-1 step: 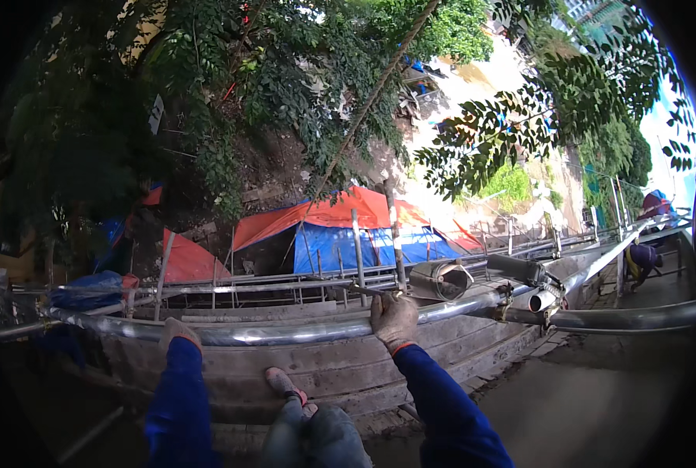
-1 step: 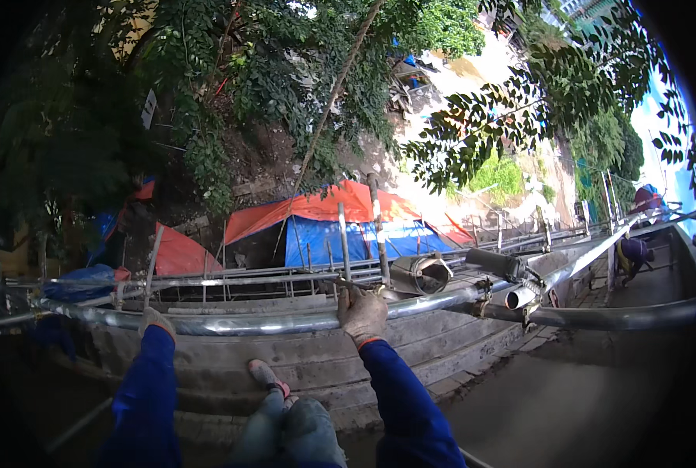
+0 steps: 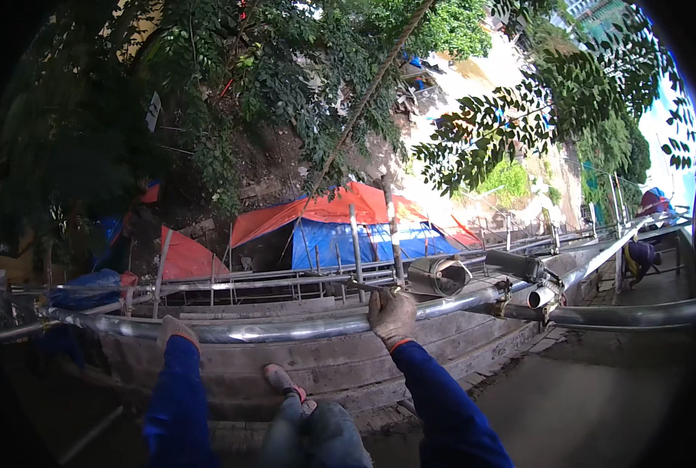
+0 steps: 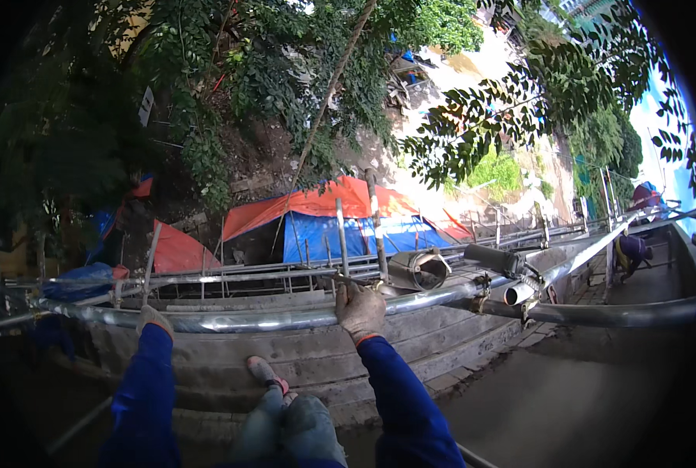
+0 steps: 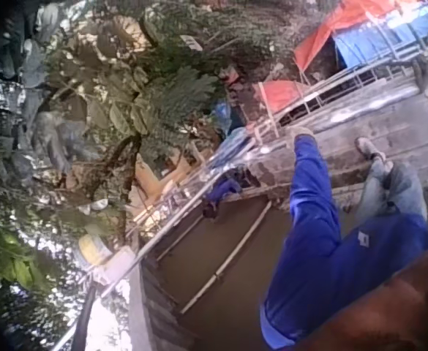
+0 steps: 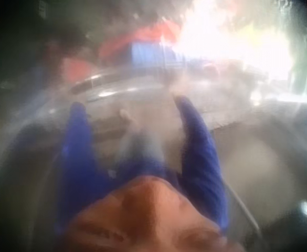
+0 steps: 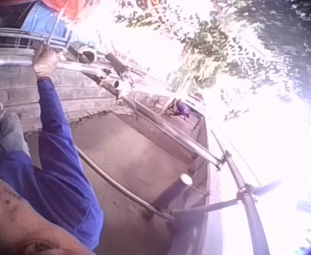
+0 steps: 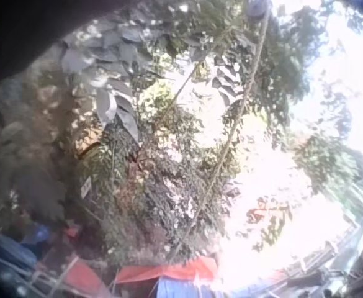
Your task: The person applies and smooths wet cement onto a wall using a trowel and a float. They then move along the scaffolding, retrieve a bucket of cement, and continue the plastering process.
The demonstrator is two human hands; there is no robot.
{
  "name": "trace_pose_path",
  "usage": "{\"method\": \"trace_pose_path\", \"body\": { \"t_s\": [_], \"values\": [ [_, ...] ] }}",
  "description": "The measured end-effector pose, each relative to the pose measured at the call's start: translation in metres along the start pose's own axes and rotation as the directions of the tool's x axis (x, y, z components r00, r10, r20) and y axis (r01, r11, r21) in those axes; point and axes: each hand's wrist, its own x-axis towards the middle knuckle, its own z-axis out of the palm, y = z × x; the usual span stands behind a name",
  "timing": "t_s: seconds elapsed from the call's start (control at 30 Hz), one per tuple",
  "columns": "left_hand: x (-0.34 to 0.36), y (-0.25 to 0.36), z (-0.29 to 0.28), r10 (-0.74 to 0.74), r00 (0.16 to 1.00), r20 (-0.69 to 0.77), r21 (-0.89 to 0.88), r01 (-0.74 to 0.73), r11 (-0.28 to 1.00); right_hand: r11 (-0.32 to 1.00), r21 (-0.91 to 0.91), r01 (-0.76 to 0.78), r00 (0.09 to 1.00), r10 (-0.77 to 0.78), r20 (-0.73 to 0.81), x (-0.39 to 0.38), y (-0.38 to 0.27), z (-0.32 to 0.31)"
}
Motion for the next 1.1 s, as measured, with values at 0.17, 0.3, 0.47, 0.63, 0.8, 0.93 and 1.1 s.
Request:
{"method": "trace_pose_path", "body": {
  "t_s": [0.17,0.3,0.47,0.63,0.8,0.93,1.1],
  "values": [
    [-0.029,-0.010,-0.020,0.063,0.997,-0.043,0.123,-0.057,0.991,0.999,0.006,-0.033,0.999,0.033,0.022,0.001,-0.002,-0.006],
    [-0.034,-0.007,-0.041,0.023,0.997,0.072,0.054,-0.027,0.998,1.000,0.012,-0.019,1.000,0.018,0.019,0.004,0.008,-0.006],
    [-0.007,-0.003,-0.021,0.113,0.983,0.147,0.021,-0.117,0.993,0.997,-0.077,0.003,0.992,0.007,0.123,0.019,-0.003,-0.008],
    [0.024,-0.015,0.043,-0.027,0.992,0.125,0.059,0.019,0.998,0.997,-0.074,-0.019,0.995,0.026,0.096,0.007,-0.002,0.011],
    [0.009,0.015,0.033,-0.106,0.987,0.120,0.173,0.084,0.981,0.998,-0.020,-0.058,0.985,0.061,0.162,-0.012,-0.016,0.022],
    [-0.056,0.001,-0.063,-0.070,0.992,0.102,0.071,0.063,0.995,0.999,0.037,-0.028,0.999,0.028,0.019,-0.011,-0.012,0.017],
    [-0.062,-0.022,-0.059,0.200,0.951,0.238,0.051,-0.218,0.975,0.999,0.050,0.001,0.991,-0.008,0.134,-0.004,-0.005,0.028]
  ]
}}
